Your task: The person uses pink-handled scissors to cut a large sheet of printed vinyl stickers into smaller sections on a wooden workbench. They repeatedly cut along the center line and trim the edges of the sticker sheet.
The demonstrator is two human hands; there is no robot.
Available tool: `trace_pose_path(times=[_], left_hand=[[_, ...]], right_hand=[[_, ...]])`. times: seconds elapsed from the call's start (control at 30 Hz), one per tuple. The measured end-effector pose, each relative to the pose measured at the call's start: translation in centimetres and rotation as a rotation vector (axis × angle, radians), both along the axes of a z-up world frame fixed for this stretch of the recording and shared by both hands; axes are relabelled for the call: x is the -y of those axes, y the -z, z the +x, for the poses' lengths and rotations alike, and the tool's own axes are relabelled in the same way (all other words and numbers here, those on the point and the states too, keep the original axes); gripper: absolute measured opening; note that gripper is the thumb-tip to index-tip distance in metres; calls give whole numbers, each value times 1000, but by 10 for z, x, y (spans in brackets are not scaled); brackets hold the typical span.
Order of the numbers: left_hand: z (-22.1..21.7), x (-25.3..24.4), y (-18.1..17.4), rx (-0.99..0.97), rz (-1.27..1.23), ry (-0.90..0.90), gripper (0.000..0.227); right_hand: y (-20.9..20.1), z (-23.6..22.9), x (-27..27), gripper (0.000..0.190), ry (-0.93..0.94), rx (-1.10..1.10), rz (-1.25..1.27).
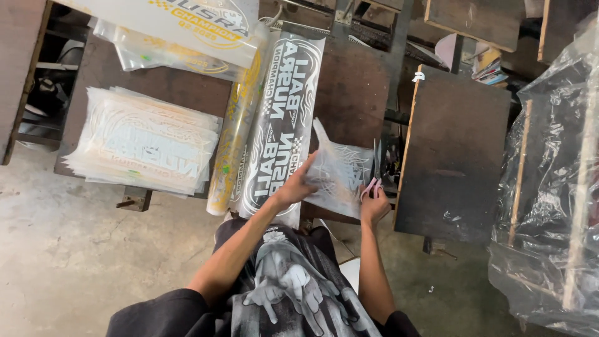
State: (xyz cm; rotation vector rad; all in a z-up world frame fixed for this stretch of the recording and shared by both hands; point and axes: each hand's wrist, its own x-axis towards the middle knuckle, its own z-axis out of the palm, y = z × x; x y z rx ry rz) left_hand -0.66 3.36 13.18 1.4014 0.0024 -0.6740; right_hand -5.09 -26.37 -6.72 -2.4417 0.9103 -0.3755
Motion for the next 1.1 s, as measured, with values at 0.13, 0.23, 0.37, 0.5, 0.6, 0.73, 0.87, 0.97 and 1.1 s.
trace_pose_path(times=[0.13, 0.23, 0.37, 0.5, 0.6, 0.73, 0.87, 0.97, 1.1], left_hand=[[3, -20, 27, 260, -109, 56, 103], [0, -72, -7, 459, -124, 81, 96], [-9, -168, -31, 511, -65, -31, 98], [-26, -259, -24, 381, 90, -247, 95], [-32, -325, -20, 171, 218, -450, 91], [-18, -406, 74, 46, 543, -463, 85], [1, -441, 114, -9, 896, -500, 71], [18, -464, 161, -23, 1115, -527, 59], [36, -489, 190, 54, 1345, -473, 46]], right_hand=[[-18, -1, -12, 31, -19, 0, -24], [-57, 4, -49, 45, -16, 26, 80], [-72, 28, -136, 46, -207, 6, 572], [-72, 53, -235, 22, -289, 80, 1055], [-41, 69, -292, 29, -407, 91, 1037], [-78, 68, -381, 34, -449, 17, 868], [-43, 75, -427, 33, -488, -70, 602], [-11, 73, -443, 29, -534, -33, 488], [6, 68, -454, 27, -636, 54, 340]])
